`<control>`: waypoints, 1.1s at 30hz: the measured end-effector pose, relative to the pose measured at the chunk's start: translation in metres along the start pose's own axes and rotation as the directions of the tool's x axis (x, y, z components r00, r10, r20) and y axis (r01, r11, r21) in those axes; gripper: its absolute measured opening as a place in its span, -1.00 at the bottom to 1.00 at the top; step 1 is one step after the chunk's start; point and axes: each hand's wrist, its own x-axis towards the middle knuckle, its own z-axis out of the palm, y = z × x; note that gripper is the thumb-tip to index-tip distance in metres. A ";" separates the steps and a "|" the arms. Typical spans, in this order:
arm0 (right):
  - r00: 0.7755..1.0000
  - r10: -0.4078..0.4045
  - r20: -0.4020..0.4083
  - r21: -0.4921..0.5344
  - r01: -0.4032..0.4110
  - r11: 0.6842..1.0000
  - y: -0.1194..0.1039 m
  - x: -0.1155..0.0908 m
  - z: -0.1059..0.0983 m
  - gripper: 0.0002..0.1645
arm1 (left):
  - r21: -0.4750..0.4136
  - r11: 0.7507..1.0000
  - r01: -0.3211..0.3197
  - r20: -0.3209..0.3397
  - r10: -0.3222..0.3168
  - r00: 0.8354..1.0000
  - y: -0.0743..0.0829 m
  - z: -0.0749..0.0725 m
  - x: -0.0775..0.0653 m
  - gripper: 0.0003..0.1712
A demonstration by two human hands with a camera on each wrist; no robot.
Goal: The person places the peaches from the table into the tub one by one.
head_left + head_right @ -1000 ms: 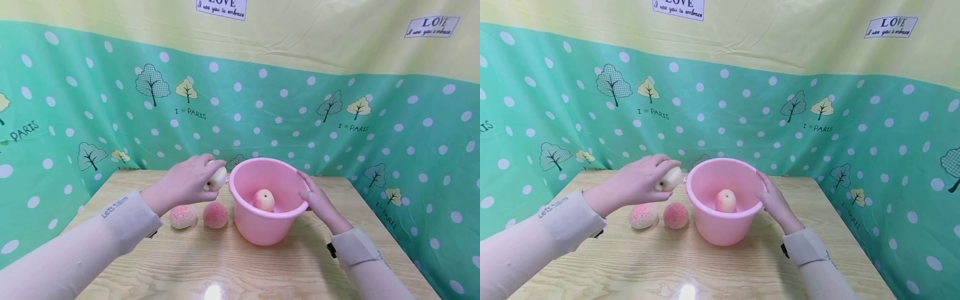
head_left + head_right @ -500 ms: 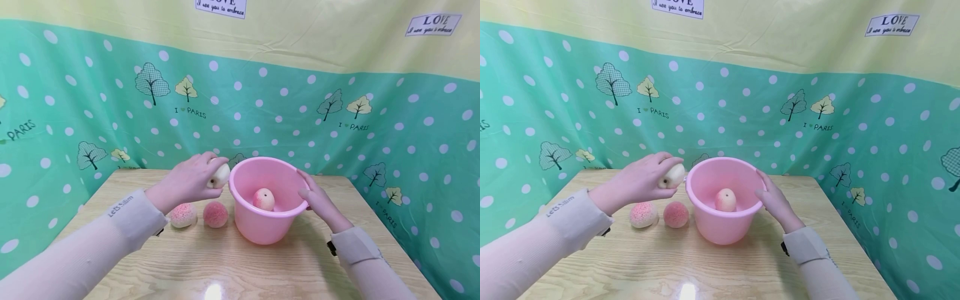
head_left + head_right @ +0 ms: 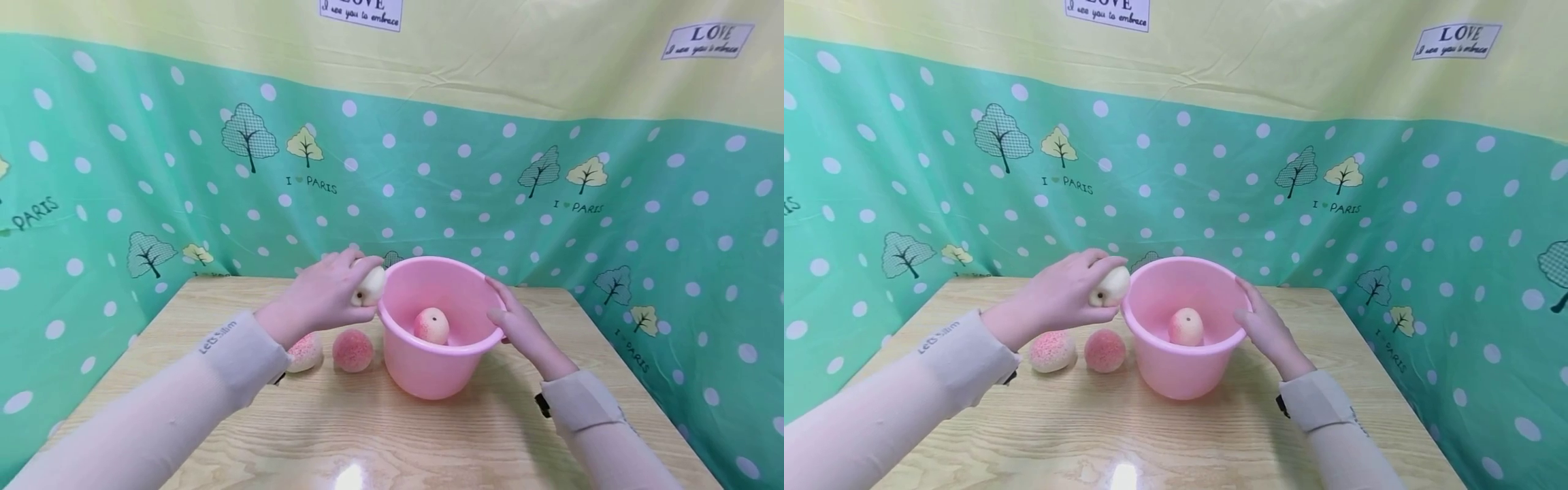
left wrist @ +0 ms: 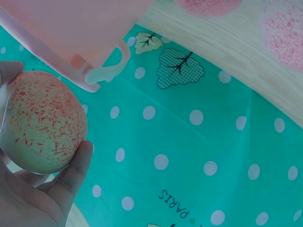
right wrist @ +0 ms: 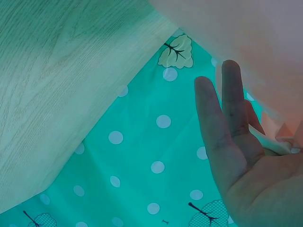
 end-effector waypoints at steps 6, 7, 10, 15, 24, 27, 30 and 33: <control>1.000 -0.004 -0.003 -0.002 0.004 1.000 0.001 0.001 0.000 -0.15 | -0.021 1.000 0.017 0.008 -0.016 1.000 0.002 0.002 0.004 -0.25; 1.000 -0.004 -0.003 -0.002 0.004 1.000 0.001 0.001 0.000 -0.15 | -0.024 1.000 0.018 0.010 -0.017 1.000 0.003 0.002 0.005 -0.25; 1.000 -0.004 -0.001 -0.005 0.004 1.000 0.002 0.001 0.000 -0.15 | -0.034 0.999 0.016 0.008 -0.015 1.000 0.006 0.002 0.006 -0.24; 1.000 -0.004 0.004 -0.010 0.004 1.000 0.002 0.001 0.000 -0.15 | -0.048 0.999 -0.016 -0.023 0.015 1.000 0.011 0.004 0.010 -0.25; 1.000 -0.018 0.010 -0.020 0.018 1.000 0.001 0.000 0.000 -0.16 | -0.038 0.999 -0.034 -0.013 0.034 0.999 0.020 0.007 0.021 -0.27; 1.000 -0.022 0.011 -0.019 0.022 1.000 0.001 0.000 0.000 -0.15 | -0.036 0.999 -0.038 -0.013 0.038 0.999 0.023 0.008 0.026 -0.25; 1.000 -0.021 0.011 -0.015 0.021 1.000 0.000 -0.001 0.000 -0.16 | -0.041 0.998 -0.040 -0.003 0.040 0.999 0.025 0.009 0.030 -0.21; 1.000 -0.018 0.011 -0.014 0.018 1.000 0.000 -0.001 0.000 -0.16 | -0.053 0.998 -0.036 0.012 0.037 0.999 0.028 0.012 0.033 -0.15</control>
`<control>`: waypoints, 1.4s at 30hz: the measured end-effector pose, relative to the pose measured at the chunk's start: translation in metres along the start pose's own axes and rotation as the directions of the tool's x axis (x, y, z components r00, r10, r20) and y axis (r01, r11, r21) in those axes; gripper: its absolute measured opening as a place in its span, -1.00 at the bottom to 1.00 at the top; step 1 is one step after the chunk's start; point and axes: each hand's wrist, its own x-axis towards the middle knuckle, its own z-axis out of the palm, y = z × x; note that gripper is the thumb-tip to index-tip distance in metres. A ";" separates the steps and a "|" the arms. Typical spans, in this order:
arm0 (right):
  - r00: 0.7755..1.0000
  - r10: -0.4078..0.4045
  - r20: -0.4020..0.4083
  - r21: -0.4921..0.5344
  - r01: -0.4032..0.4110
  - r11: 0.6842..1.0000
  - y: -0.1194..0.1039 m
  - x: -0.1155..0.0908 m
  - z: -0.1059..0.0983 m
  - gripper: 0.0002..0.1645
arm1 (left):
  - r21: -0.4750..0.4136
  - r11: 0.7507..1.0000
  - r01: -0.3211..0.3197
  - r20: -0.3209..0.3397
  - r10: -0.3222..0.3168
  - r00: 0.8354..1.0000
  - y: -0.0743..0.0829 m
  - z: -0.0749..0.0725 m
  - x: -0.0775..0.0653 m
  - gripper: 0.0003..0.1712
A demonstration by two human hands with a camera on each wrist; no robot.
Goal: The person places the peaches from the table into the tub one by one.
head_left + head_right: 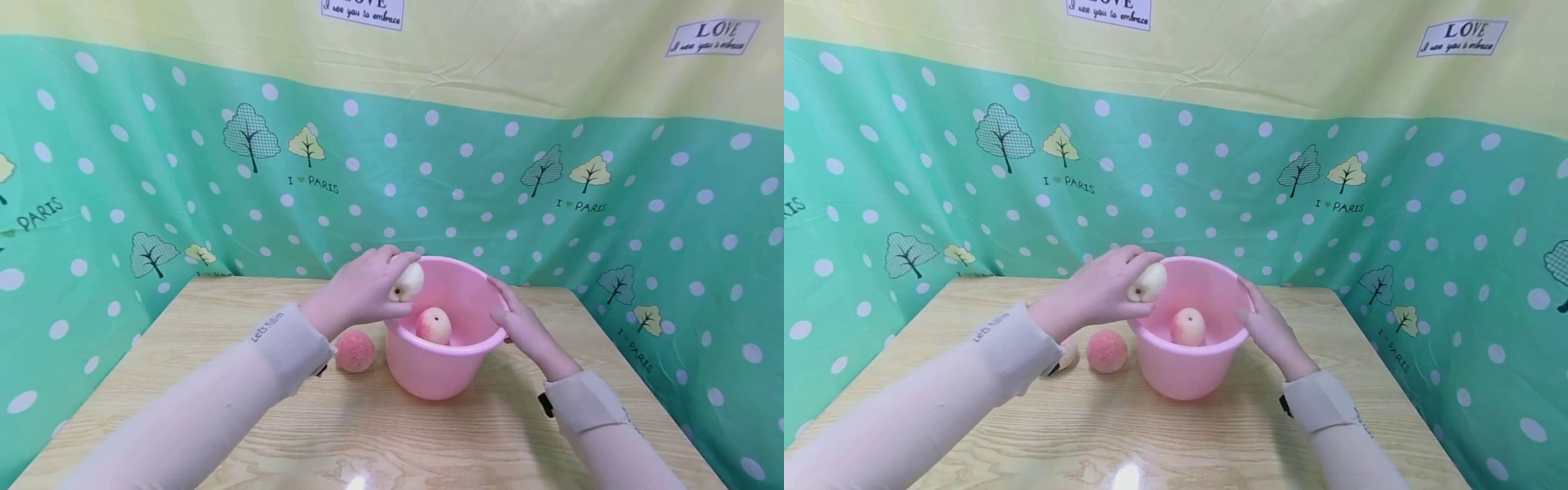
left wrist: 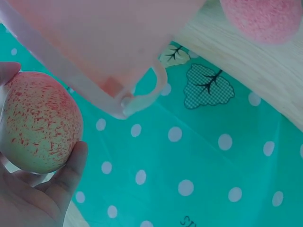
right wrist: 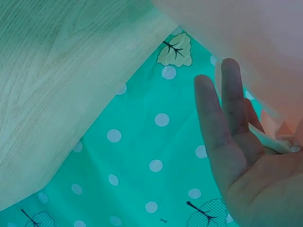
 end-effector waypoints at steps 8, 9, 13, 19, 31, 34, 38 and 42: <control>1.000 0.003 0.000 -0.002 -0.003 1.000 -0.001 0.000 0.002 -0.16 | -0.035 0.999 0.019 -0.004 -0.019 1.000 0.006 0.008 0.003 -0.22; 1.000 0.005 0.001 -0.002 -0.005 1.000 -0.001 0.000 0.002 -0.16 | -0.039 0.999 0.019 -0.002 -0.019 1.000 0.006 0.008 0.003 -0.23; 1.000 0.011 0.002 -0.003 -0.011 1.000 -0.001 0.000 0.003 -0.16 | -0.052 0.998 0.032 0.015 -0.031 0.999 0.007 0.010 0.004 -0.25; 1.000 0.010 0.002 -0.010 -0.010 1.000 -0.001 0.000 0.003 -0.17 | -0.065 0.996 0.063 0.052 -0.059 0.997 0.009 0.012 0.007 -0.22; 1.000 0.001 0.011 -0.009 -0.001 1.000 -0.002 0.001 0.003 -0.15 | -0.072 0.995 0.062 0.062 -0.058 0.996 0.018 0.019 0.014 -0.20; 1.000 0.007 0.008 -0.010 -0.007 1.000 -0.002 0.001 0.002 -0.15 | -0.080 0.995 0.065 0.079 -0.058 0.995 0.020 0.020 0.017 -0.19; 1.000 0.011 0.003 -0.009 -0.011 1.000 -0.001 0.000 0.002 -0.14 | -0.095 0.993 0.071 0.101 -0.062 0.993 0.021 0.023 0.021 -0.17; 1.000 0.005 -0.003 -0.013 -0.005 1.000 0.000 -0.001 0.001 -0.14 | -0.095 0.993 0.073 0.100 -0.063 0.993 0.022 0.027 0.024 -0.16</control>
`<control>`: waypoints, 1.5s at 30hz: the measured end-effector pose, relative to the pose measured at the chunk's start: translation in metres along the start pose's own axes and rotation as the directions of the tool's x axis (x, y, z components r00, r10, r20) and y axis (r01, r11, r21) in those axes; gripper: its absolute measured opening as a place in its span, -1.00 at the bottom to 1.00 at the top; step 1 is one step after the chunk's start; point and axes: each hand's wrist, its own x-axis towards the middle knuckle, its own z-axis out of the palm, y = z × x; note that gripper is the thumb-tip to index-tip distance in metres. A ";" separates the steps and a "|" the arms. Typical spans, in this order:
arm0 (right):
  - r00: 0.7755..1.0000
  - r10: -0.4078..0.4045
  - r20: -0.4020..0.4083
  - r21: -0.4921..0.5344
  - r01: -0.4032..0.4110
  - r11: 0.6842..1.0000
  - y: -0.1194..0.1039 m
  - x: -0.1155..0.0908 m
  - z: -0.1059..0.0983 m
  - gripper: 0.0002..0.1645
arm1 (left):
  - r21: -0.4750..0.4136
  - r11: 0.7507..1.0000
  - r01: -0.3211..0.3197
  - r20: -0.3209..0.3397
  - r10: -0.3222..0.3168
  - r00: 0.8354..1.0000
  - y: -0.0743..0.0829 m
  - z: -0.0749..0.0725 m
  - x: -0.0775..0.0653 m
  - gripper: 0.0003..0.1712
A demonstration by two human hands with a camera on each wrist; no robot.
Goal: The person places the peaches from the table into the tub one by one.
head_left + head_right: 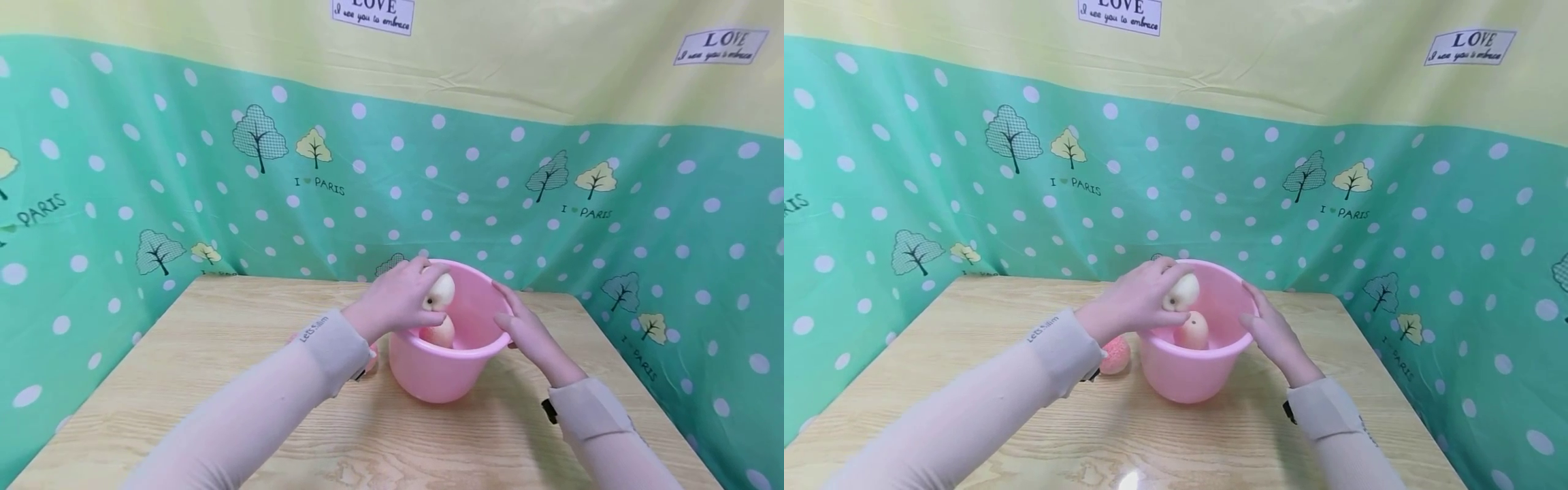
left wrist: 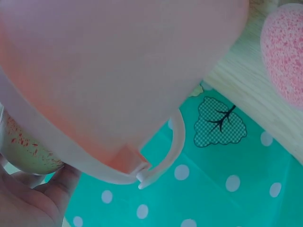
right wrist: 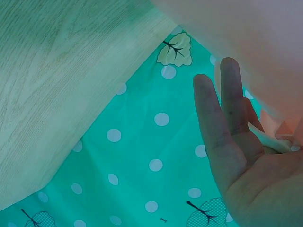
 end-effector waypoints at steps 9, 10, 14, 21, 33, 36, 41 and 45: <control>1.000 0.000 -0.001 0.007 0.000 1.000 0.001 0.001 -0.001 -0.14 | 0.012 1.000 -0.016 -0.011 0.016 1.000 0.001 0.006 0.003 -0.19; 1.000 0.001 0.000 0.009 -0.001 1.000 0.001 0.001 -0.001 -0.14 | 0.014 1.000 -0.022 -0.017 0.022 1.000 0.001 0.007 0.003 -0.19; 1.000 0.004 0.000 0.011 -0.004 1.000 0.000 0.001 -0.001 -0.14 | 0.021 0.999 -0.039 -0.029 0.040 0.999 0.002 0.009 0.005 -0.22; 1.000 -0.002 -0.006 0.003 0.002 1.000 -0.001 0.002 -0.002 -0.14 | 0.026 0.999 -0.048 -0.047 0.049 0.998 0.003 0.011 0.006 -0.24; 1.000 0.003 -0.008 0.004 -0.003 1.000 -0.003 0.002 -0.002 -0.14 | 0.020 0.999 -0.041 -0.037 0.042 0.998 0.002 0.014 0.009 -0.21; 1.000 0.002 -0.009 0.002 -0.002 1.000 -0.002 0.002 -0.001 -0.14 | 0.008 1.000 -0.029 -0.022 0.029 0.999 0.003 0.015 0.009 -0.22; 1.000 0.002 -0.008 -0.001 -0.003 1.000 -0.001 0.002 -0.001 -0.14 | 0.004 0.999 -0.038 -0.011 0.038 0.999 0.005 0.015 0.011 -0.25; 1.000 0.007 -0.007 0.000 -0.007 1.000 0.000 0.001 -0.001 -0.14 | 0.007 0.999 -0.054 -0.006 0.054 0.999 0.007 0.016 0.013 -0.29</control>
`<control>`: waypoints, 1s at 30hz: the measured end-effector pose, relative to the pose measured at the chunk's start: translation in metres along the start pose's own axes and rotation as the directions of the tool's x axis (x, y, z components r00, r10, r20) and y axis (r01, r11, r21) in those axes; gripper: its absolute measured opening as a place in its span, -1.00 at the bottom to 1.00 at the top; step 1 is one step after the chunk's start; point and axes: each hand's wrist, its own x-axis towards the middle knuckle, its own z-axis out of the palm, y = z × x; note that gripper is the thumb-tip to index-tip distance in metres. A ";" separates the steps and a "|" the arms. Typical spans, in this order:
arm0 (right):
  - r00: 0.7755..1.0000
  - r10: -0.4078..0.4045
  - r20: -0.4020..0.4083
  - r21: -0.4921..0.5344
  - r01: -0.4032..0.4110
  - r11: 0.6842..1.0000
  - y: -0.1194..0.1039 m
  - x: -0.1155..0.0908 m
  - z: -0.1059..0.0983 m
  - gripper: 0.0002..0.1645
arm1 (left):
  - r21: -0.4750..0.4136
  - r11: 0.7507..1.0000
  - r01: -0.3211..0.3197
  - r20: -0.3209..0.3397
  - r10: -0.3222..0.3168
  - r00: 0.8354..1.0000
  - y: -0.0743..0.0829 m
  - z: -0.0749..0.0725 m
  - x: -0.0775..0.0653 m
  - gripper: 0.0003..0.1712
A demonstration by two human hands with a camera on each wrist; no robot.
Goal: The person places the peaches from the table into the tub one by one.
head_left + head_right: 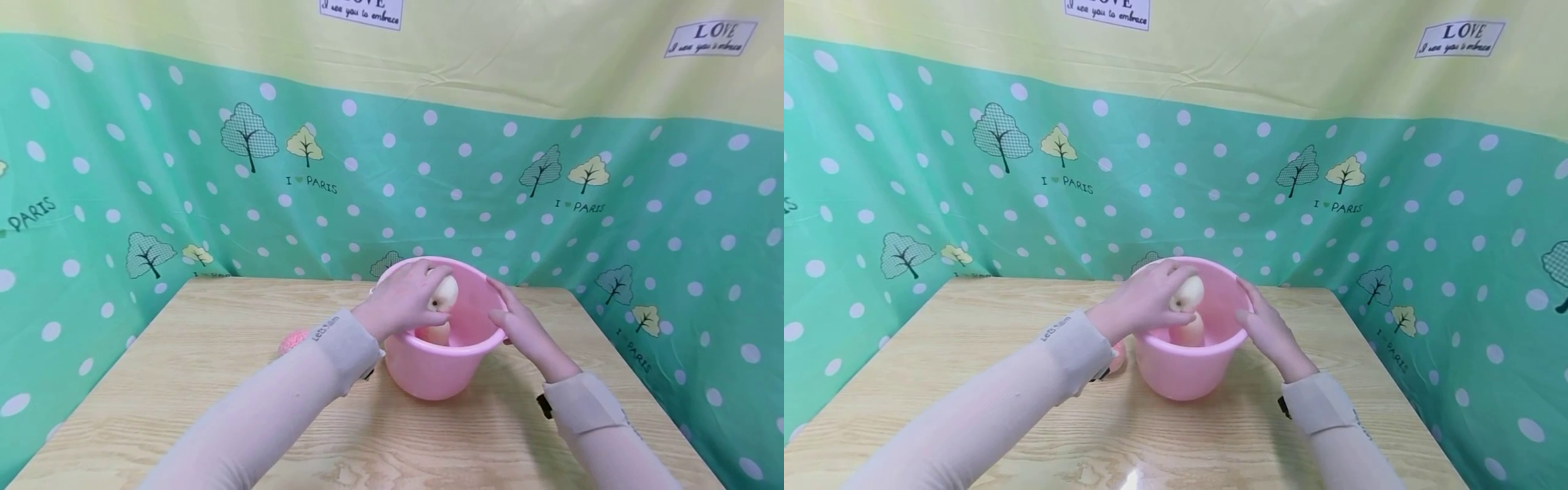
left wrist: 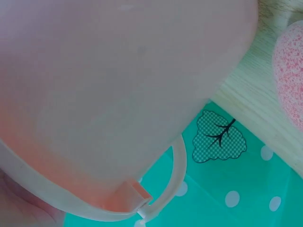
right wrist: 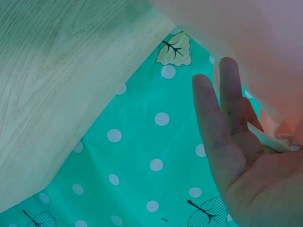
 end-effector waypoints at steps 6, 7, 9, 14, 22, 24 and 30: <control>1.000 0.004 0.001 0.003 -0.004 1.000 0.001 -0.001 0.001 -0.14 | -0.001 1.000 0.013 0.019 -0.012 1.000 0.003 0.002 0.003 -0.27; 1.000 0.004 0.000 0.002 -0.004 1.000 0.001 -0.001 0.001 -0.14 | -0.003 1.000 0.012 0.020 -0.012 1.000 0.003 0.002 0.003 -0.26; 1.000 0.003 -0.001 0.001 -0.002 1.000 0.001 -0.001 0.001 -0.14 | -0.006 1.000 0.008 0.025 -0.008 1.000 0.004 0.004 0.003 -0.24; 1.000 -0.003 -0.006 -0.002 0.003 1.000 0.002 0.000 0.001 -0.15 | 0.013 1.000 0.005 0.035 -0.005 0.999 0.006 0.004 0.001 -0.22; 1.000 0.006 -0.009 -0.002 -0.006 1.000 0.000 -0.001 0.001 -0.16 | -0.018 1.000 -0.019 0.031 0.020 0.999 0.002 0.002 -0.003 -0.21; 1.000 0.003 -0.009 -0.002 -0.003 1.000 0.000 -0.001 0.002 -0.16 | -0.022 1.000 -0.021 0.033 0.022 0.999 0.001 0.003 -0.003 -0.21; 1.000 0.007 -0.010 0.001 -0.007 1.000 0.000 -0.002 0.002 -0.15 | -0.021 1.000 -0.016 0.043 0.017 0.999 -0.001 -0.002 -0.005 -0.16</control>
